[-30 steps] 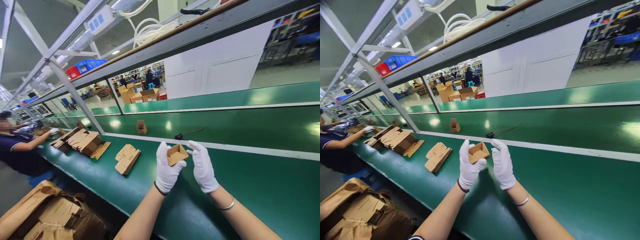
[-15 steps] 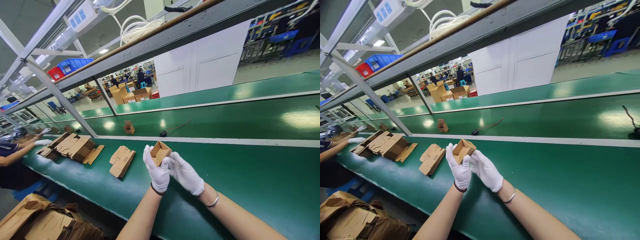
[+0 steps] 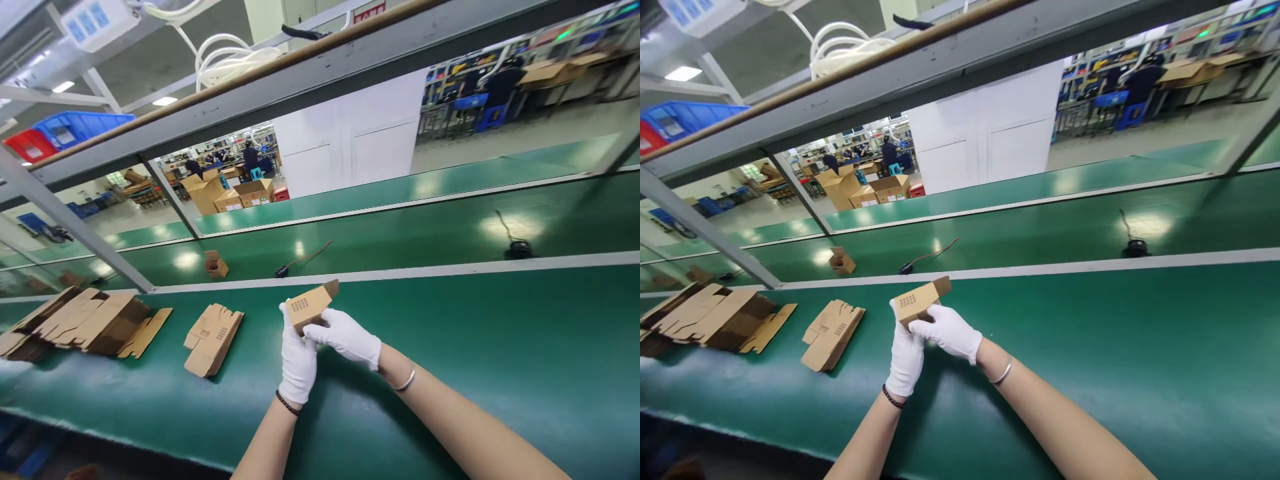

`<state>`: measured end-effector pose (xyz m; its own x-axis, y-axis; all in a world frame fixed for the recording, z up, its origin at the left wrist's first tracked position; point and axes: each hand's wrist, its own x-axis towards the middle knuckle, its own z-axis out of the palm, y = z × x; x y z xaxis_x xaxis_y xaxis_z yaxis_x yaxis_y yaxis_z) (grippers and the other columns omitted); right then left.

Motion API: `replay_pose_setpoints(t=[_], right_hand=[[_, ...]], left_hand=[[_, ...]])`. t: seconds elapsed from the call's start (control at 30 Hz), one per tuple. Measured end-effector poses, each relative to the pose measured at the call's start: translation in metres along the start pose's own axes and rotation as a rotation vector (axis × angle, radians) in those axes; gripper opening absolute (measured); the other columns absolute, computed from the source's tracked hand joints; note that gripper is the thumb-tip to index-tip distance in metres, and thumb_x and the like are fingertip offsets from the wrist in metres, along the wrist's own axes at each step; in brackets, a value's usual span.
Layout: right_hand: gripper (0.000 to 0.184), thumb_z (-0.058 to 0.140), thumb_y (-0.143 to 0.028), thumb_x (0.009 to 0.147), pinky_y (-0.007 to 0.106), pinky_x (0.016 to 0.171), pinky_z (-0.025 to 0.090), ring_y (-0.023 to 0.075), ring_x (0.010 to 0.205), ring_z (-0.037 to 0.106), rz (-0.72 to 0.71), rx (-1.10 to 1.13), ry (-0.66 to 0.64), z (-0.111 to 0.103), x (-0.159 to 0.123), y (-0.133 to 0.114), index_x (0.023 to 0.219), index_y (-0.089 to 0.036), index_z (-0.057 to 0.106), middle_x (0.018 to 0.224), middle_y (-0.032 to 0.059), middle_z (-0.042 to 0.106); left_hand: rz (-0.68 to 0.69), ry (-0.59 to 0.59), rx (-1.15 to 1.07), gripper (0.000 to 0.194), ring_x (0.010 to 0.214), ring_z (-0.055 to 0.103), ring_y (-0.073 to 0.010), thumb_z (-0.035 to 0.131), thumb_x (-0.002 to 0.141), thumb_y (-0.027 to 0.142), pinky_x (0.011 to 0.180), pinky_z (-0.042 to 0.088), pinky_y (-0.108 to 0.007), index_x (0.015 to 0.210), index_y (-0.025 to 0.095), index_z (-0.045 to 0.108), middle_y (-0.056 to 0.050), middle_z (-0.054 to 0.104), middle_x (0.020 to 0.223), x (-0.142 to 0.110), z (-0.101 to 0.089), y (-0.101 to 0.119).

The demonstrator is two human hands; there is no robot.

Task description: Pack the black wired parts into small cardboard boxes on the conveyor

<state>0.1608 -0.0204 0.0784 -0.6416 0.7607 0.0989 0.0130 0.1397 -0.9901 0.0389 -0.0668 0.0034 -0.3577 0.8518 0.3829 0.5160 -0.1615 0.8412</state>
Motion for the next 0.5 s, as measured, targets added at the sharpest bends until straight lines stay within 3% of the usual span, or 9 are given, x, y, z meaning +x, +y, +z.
replay_pose_setpoints(t=[0.1, 0.17, 0.23, 0.3, 0.37, 0.43, 0.5], right_hand=[[0.023, 0.052, -0.030, 0.083, 0.034, 0.077, 0.048, 0.0238, 0.094, 0.061, 0.033, -0.568, 0.038, -0.005, 0.002, -0.003, 0.097, -0.019, 0.066, 0.101, 0.0082, 0.068], [0.021, 0.053, -0.028, 0.083, 0.033, 0.074, 0.047, 0.0250, 0.091, 0.062, 0.051, -0.936, 0.011, -0.006, 0.000, -0.003, 0.095, -0.020, 0.068, 0.099, 0.0090, 0.068], [0.020, 0.052, -0.023, 0.083, 0.032, 0.069, 0.047, 0.0246, 0.087, 0.063, 0.038, -1.154, -0.053, -0.004, -0.001, -0.003, 0.094, -0.021, 0.068, 0.096, 0.0083, 0.069], [0.019, 0.051, -0.021, 0.083, 0.031, 0.066, 0.046, 0.0234, 0.083, 0.064, 0.018, -1.236, -0.116, -0.002, -0.002, -0.002, 0.090, -0.021, 0.069, 0.092, 0.0067, 0.070], [0.020, 0.051, -0.028, 0.085, 0.030, 0.067, 0.046, 0.0227, 0.085, 0.063, -0.017, -1.201, -0.103, -0.008, 0.001, -0.001, 0.092, -0.023, 0.069, 0.095, 0.0044, 0.069], [0.026, 0.048, -0.040, 0.087, 0.029, 0.073, 0.046, 0.0211, 0.092, 0.062, -0.022, -1.087, 0.035, -0.028, 0.007, -0.001, 0.096, -0.027, 0.068, 0.101, 0.0017, 0.069], [0.029, 0.048, -0.046, 0.087, 0.027, 0.079, 0.044, 0.0187, 0.097, 0.060, 0.062, -0.975, 0.266, -0.063, 0.013, 0.000, 0.097, -0.029, 0.069, 0.104, 0.0001, 0.068]], left_hand=[[-0.042, -0.045, 0.064, 0.078, 0.128, 0.044, -0.0260, 0.054, 0.082, 0.040, 0.106, 0.037, -0.039, 0.145, 0.019, 0.013, -0.017, 0.036, 0.144, -0.003, 0.003, -0.005], [0.030, -0.007, 0.107, 0.098, 0.134, 0.034, -0.0283, 0.063, 0.075, 0.039, 0.109, 0.033, -0.042, 0.146, 0.017, -0.001, -0.019, 0.026, 0.149, 0.002, 0.001, -0.007], [0.122, -0.004, 0.159, 0.108, 0.134, 0.033, -0.0305, 0.067, 0.070, 0.037, 0.109, 0.031, -0.046, 0.145, 0.015, -0.007, -0.021, 0.029, 0.146, 0.010, -0.002, -0.010], [0.137, -0.107, 0.184, 0.107, 0.124, 0.047, -0.0305, 0.067, 0.070, 0.034, 0.104, 0.036, -0.048, 0.146, 0.015, -0.005, -0.019, 0.046, 0.135, 0.018, -0.006, -0.014], [0.047, -0.225, 0.148, 0.106, 0.110, 0.058, -0.0273, 0.066, 0.071, 0.031, 0.097, 0.044, -0.046, 0.145, 0.017, -0.008, -0.014, 0.057, 0.123, 0.023, -0.008, -0.022], [-0.067, -0.267, 0.117, 0.106, 0.107, 0.060, -0.0263, 0.065, 0.072, 0.030, 0.093, 0.048, -0.044, 0.145, 0.018, -0.011, -0.013, 0.058, 0.121, 0.025, -0.012, -0.031], [-0.116, -0.217, 0.135, 0.104, 0.113, 0.056, -0.0286, 0.067, 0.071, 0.030, 0.094, 0.047, -0.045, 0.146, 0.019, -0.004, -0.014, 0.055, 0.125, 0.024, -0.018, -0.042]])
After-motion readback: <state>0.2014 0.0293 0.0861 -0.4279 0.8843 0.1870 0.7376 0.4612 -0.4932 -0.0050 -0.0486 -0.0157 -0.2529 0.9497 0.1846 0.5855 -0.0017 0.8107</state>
